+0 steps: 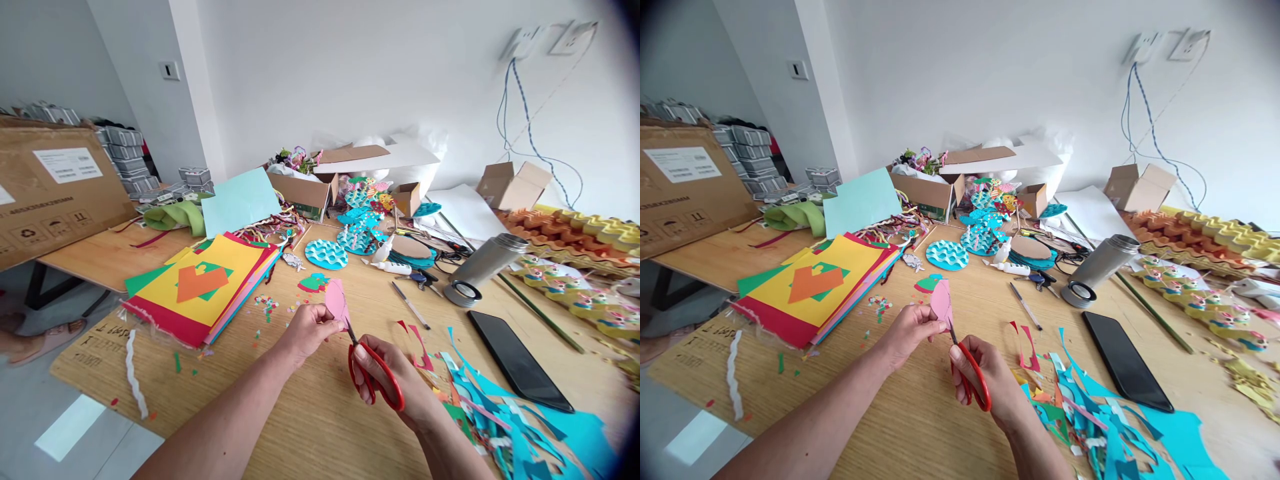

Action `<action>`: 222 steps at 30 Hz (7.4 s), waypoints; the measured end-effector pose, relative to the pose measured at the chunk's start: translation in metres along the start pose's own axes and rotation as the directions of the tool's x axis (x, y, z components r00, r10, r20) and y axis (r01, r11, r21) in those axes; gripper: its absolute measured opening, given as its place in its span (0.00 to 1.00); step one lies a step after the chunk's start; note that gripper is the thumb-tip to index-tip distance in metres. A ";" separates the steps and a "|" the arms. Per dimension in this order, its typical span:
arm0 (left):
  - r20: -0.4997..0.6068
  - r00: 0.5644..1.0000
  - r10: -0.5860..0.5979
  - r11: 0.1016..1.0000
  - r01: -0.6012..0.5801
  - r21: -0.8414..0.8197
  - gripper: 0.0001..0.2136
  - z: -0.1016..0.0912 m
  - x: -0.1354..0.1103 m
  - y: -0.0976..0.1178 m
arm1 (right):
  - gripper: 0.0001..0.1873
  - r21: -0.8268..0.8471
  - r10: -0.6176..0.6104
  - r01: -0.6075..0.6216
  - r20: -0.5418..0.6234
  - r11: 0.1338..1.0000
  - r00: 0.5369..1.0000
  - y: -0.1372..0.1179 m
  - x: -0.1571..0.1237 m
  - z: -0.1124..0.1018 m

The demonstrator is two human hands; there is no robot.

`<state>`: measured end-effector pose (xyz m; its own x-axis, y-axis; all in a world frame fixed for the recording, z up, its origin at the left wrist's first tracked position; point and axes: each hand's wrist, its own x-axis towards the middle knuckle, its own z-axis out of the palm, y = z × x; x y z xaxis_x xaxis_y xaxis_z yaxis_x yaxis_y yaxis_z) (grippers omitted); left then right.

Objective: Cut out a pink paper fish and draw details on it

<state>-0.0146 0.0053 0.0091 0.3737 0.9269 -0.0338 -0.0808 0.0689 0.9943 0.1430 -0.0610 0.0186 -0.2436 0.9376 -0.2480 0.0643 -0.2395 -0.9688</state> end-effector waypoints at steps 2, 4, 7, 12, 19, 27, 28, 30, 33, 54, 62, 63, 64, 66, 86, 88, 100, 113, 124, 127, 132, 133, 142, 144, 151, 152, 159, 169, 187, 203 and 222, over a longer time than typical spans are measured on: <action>0.003 1.000 0.001 1.000 -0.001 -0.004 0.09 0.000 0.000 0.000 | 0.27 0.000 0.002 -0.002 0.000 1.000 1.000 0.001 0.000 0.000; 0.004 1.000 0.004 1.000 -0.004 -0.006 0.09 0.000 0.000 0.000 | 0.27 0.005 0.000 0.000 0.001 1.000 1.000 0.002 0.000 -0.001; 0.005 1.000 -0.001 1.000 0.001 -0.004 0.09 -0.001 0.001 0.000 | 0.26 0.008 -0.011 0.011 0.001 1.000 1.000 0.004 0.001 -0.002; 0.017 1.000 -0.009 1.000 0.009 -0.017 0.09 -0.002 0.001 -0.001 | 0.26 0.010 -0.008 0.008 0.007 1.000 1.000 -0.001 -0.001 -0.001; 0.009 1.000 -0.010 1.000 0.010 -0.016 0.10 -0.003 0.001 -0.001 | 0.27 -0.001 0.009 -0.009 -0.004 1.000 1.000 -0.005 -0.002 0.000; 0.001 1.000 -0.027 0.999 0.027 -0.021 0.10 -0.002 0.002 -0.002 | 0.27 -0.011 0.014 -0.014 -0.004 1.000 1.000 -0.004 -0.002 0.000; 0.000 1.000 -0.028 0.999 0.028 -0.024 0.10 -0.002 0.002 -0.001 | 0.27 -0.012 0.011 -0.011 -0.004 1.000 1.000 -0.004 -0.002 0.000; -0.002 1.000 -0.031 0.999 0.031 -0.029 0.09 -0.002 0.002 -0.001 | 0.27 -0.014 0.008 -0.008 -0.005 1.000 1.000 -0.004 -0.002 0.000; -0.001 1.000 -0.028 0.999 0.028 -0.030 0.09 -0.002 0.001 0.000 | 0.27 -0.018 0.012 -0.012 -0.010 1.000 1.000 -0.004 -0.001 0.000; 0.000 1.000 -0.022 0.999 0.022 -0.040 0.10 -0.002 0.002 -0.001 | 0.27 -0.001 -0.001 0.001 -0.005 1.000 1.000 -0.002 -0.001 0.000; -0.001 1.000 -0.025 0.999 0.024 -0.046 0.10 -0.002 0.002 -0.001 | 0.26 0.005 0.000 0.000 -0.011 1.000 1.000 -0.004 -0.001 0.000; -0.001 1.000 -0.024 0.999 0.024 -0.045 0.10 -0.002 0.002 -0.002 | 0.26 0.006 0.000 0.000 -0.012 1.000 1.000 -0.004 -0.001 0.000; -0.001 1.000 -0.024 0.999 0.024 -0.045 0.10 -0.002 0.002 -0.002 | 0.26 0.007 0.000 0.000 -0.013 1.000 1.000 -0.004 -0.001 0.000; 0.002 1.000 -0.025 0.999 0.026 -0.043 0.10 -0.002 0.002 -0.001 | 0.26 0.011 0.002 -0.002 -0.014 1.000 1.000 -0.003 -0.001 0.000; 0.022 0.999 -0.032 0.999 0.032 -0.032 0.09 -0.003 0.002 -0.001 | 0.26 0.019 0.012 -0.011 -0.014 1.000 1.000 0.001 0.000 -0.001; 0.021 0.999 -0.037 0.999 0.038 -0.035 0.09 -0.003 0.002 0.000 | 0.26 0.027 0.016 -0.015 -0.022 1.000 1.000 0.001 0.001 -0.001; 0.016 0.998 -0.054 0.996 0.055 -0.069 0.10 -0.002 0.002 0.001 | 0.27 0.031 0.050 -0.048 -0.057 0.998 0.997 0.000 0.000 0.000; 0.040 0.997 -0.066 0.996 0.069 -0.054 0.08 -0.002 -0.001 0.001 | 0.26 -0.003 0.034 -0.034 -0.022 0.999 0.999 -0.004 0.000 0.001; 0.029 0.996 -0.084 0.993 0.087 -0.082 0.08 -0.001 -0.001 0.002 | 0.27 0.013 0.028 -0.028 -0.032 1.000 0.999 0.002 0.001 -0.001; 0.036 0.996 -0.084 0.993 0.087 -0.084 0.08 -0.002 -0.001 0.002 | 0.27 0.017 0.026 -0.026 -0.034 1.000 0.999 0.002 0.001 -0.001; 0.033 0.996 -0.086 0.993 0.088 -0.083 0.08 -0.002 0.000 0.002 | 0.27 0.028 0.034 -0.033 -0.036 0.999 0.999 0.001 0.000 0.000; 0.033 0.996 -0.086 0.993 0.089 -0.082 0.08 -0.002 0.000 0.002 | 0.27 0.028 0.035 -0.034 -0.038 0.999 0.999 0.001 0.000 0.000; 0.041 0.995 -0.089 0.994 0.091 -0.066 0.08 0.000 -0.001 0.003 | 0.27 -0.011 0.019 -0.020 -0.039 1.000 0.999 0.005 0.002 -0.001; 0.044 0.995 -0.093 0.993 0.096 -0.072 0.09 0.001 -0.002 0.003 | 0.27 -0.016 0.030 -0.030 -0.042 0.999 0.999 0.004 0.002 -0.001; 0.047 0.994 -0.101 0.990 0.105 -0.091 0.09 0.001 -0.002 0.006 | 0.28 -0.007 0.038 -0.038 -0.043 0.999 0.998 -0.003 0.000 0.002; 0.046 0.994 -0.103 0.990 0.107 -0.095 0.09 0.001 -0.003 0.006 | 0.28 -0.003 0.037 -0.037 -0.042 0.999 0.998 -0.003 0.000 0.002; 0.038 0.993 -0.108 0.990 0.111 -0.091 0.09 0.001 -0.002 0.005 | 0.27 0.015 0.037 -0.037 -0.047 0.999 0.998 -0.001 0.000 0.001; 0.014 0.996 -0.092 0.987 0.093 -0.129 0.09 0.000 0.000 0.003 | 0.27 0.016 0.035 -0.034 -0.038 0.999 0.999 -0.003 -0.001 0.001; 0.058 0.990 -0.126 0.974 0.134 -0.184 0.09 0.000 -0.001 0.000 | 0.25 0.053 -0.013 0.011 0.038 0.999 0.999 0.001 -0.002 -0.001; 0.007 0.995 -0.104 0.967 0.102 -0.231 0.13 0.000 0.001 0.003 | 0.27 0.065 0.016 -0.018 0.042 0.998 0.999 0.000 0.000 -0.001; 0.091 0.976 -0.199 0.900 0.219 -0.377 0.15 -0.002 0.001 0.000 | 0.25 0.102 -0.067 0.064 0.035 0.993 0.997 0.006 0.002 -0.003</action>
<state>-0.0162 0.0067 0.0093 0.4646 0.8572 -0.2221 -0.3392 0.4040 0.8495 0.1458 -0.0601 0.0127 -0.2815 0.9421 -0.1820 -0.0503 -0.2039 -0.9777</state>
